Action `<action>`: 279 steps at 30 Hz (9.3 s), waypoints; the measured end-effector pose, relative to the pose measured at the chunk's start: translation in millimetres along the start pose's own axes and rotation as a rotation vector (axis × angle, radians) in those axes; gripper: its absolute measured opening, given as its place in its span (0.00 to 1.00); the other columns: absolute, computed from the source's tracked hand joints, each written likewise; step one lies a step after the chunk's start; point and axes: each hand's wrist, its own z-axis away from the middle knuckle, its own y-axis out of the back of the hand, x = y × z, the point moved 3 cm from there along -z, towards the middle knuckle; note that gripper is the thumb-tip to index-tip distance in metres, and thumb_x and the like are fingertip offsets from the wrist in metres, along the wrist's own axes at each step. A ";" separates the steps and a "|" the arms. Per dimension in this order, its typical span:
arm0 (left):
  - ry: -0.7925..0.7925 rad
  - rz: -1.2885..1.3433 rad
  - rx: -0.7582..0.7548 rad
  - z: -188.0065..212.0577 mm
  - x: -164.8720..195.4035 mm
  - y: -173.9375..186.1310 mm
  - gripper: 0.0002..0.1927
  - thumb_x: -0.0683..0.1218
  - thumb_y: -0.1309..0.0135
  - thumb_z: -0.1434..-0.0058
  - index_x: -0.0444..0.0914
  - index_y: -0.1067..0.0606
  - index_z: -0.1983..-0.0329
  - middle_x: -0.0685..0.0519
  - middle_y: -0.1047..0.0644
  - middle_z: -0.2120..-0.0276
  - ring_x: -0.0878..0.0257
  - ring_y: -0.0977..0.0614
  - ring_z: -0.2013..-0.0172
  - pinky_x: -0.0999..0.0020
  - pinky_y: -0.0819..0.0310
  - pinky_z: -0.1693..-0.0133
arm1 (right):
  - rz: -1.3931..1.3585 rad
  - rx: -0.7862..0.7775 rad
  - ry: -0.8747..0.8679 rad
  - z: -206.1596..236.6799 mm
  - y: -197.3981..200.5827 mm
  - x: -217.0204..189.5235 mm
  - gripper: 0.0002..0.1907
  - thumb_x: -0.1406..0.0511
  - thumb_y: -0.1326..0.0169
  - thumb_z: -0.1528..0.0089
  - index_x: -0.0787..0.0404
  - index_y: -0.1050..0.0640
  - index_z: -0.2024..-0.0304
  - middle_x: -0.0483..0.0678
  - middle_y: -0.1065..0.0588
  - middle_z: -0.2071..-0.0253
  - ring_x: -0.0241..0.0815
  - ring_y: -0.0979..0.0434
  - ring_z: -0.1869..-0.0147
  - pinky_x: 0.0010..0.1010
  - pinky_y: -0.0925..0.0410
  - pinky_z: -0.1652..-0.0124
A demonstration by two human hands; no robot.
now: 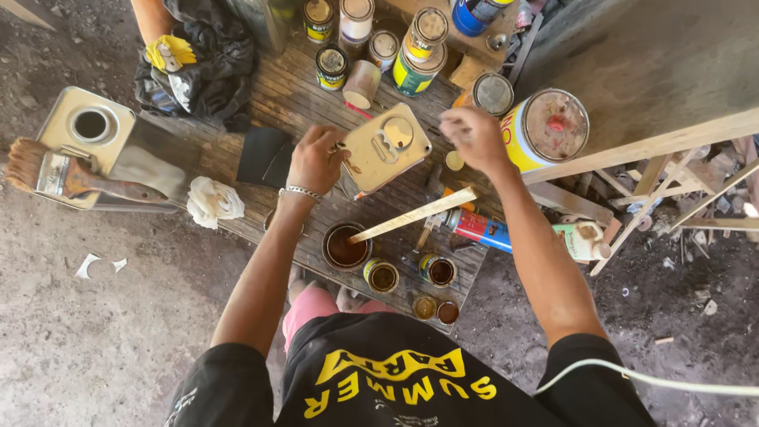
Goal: The person stirs brown paint or stain in an open can with a long wooden stick, occasionally lifting the stick to let the liquid drip back in. They pick up a metal container, pour liquid from it into the can, and continue stirring to mix the contents.
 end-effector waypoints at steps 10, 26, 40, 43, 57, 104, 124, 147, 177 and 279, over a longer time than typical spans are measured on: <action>-0.246 -0.221 -0.207 -22.9 -10.7 -11.7 0.05 0.41 0.40 0.42 0.36 0.23 0.66 0.50 0.23 0.64 0.52 0.19 0.59 0.57 0.22 0.58 | 0.653 -0.567 0.497 -31.5 -83.4 -96.6 0.71 0.38 0.28 0.63 0.57 0.46 0.26 0.52 0.47 0.25 0.55 0.57 0.20 0.67 0.62 0.31; -0.564 -0.187 -0.655 -59.3 -25.6 -20.5 0.08 0.39 0.40 0.52 0.38 0.23 0.68 0.49 0.23 0.67 0.50 0.19 0.61 0.56 0.22 0.61 | 0.585 -0.641 0.416 -20.4 -90.1 -79.9 0.71 0.40 0.25 0.67 0.51 0.44 0.27 0.50 0.43 0.28 0.55 0.53 0.22 0.67 0.68 0.30; 0.240 -0.190 0.411 21.4 2.4 -53.1 0.06 0.39 0.39 0.43 0.38 0.25 0.65 0.45 0.28 0.67 0.45 0.23 0.67 0.51 0.28 0.67 | 0.575 -0.563 0.360 -28.3 -92.7 -94.3 0.71 0.38 0.26 0.69 0.51 0.40 0.28 0.51 0.38 0.32 0.55 0.47 0.25 0.63 0.62 0.30; 0.283 -0.191 0.359 16.5 7.7 -44.3 0.06 0.40 0.38 0.41 0.37 0.25 0.65 0.44 0.28 0.67 0.44 0.22 0.66 0.50 0.27 0.66 | 0.549 -0.550 0.394 -28.0 -93.7 -90.1 0.72 0.37 0.26 0.68 0.52 0.41 0.28 0.53 0.39 0.31 0.57 0.48 0.25 0.65 0.62 0.31; -0.646 -0.848 -0.854 -45.8 -6.3 -27.2 0.11 0.49 0.41 0.42 0.35 0.18 0.66 0.45 0.21 0.60 0.49 0.16 0.59 0.57 0.18 0.61 | 0.539 -0.542 0.460 -34.0 -102.1 -77.8 0.68 0.35 0.28 0.65 0.54 0.38 0.30 0.51 0.39 0.31 0.55 0.49 0.24 0.64 0.62 0.30; -0.213 -0.938 -1.260 -63.0 -26.6 -21.8 0.11 0.47 0.48 0.37 0.43 0.18 0.55 0.47 0.18 0.57 0.50 0.16 0.55 0.53 0.21 0.55 | 0.511 -0.500 0.406 -21.7 -103.9 -91.9 0.71 0.36 0.27 0.67 0.49 0.40 0.27 0.50 0.37 0.32 0.54 0.46 0.24 0.64 0.62 0.30; -0.266 -0.674 -0.583 -175.3 44.1 55.8 0.22 0.59 0.56 0.23 0.43 0.18 0.60 0.50 0.18 0.63 0.49 0.16 0.62 0.50 0.23 0.60 | 0.490 -0.368 0.511 -19.6 -109.7 -79.5 0.72 0.33 0.31 0.68 0.58 0.39 0.28 0.56 0.37 0.31 0.56 0.45 0.26 0.62 0.60 0.32; 0.141 0.030 -0.245 46.9 -25.9 -16.4 0.84 0.55 0.17 0.72 0.31 0.66 0.24 0.31 0.57 0.25 0.37 0.53 0.25 0.49 0.53 0.27 | 0.163 0.367 -0.072 47.6 -52.2 58.3 0.13 0.65 0.38 0.35 0.63 0.20 0.48 0.52 0.19 0.58 0.47 0.19 0.53 0.35 0.27 0.52; -0.062 0.074 -0.189 47.9 -28.2 -41.1 0.75 0.50 0.17 0.57 0.33 0.63 0.22 0.33 0.46 0.28 0.36 0.40 0.29 0.45 0.43 0.28 | 0.505 -0.044 0.371 61.1 -29.9 -55.8 0.06 0.68 0.35 0.40 0.60 0.19 0.60 0.47 0.25 0.58 0.51 0.23 0.52 0.43 0.29 0.54; -0.041 0.078 0.270 70.1 119.3 162.0 0.64 0.55 0.23 0.47 0.34 0.58 0.24 0.42 0.41 0.31 0.52 0.35 0.30 0.52 0.32 0.31 | 0.057 0.597 -0.217 231.0 -43.3 103.4 0.13 0.62 0.39 0.29 0.63 0.21 0.48 0.51 0.21 0.54 0.43 0.19 0.53 0.34 0.26 0.54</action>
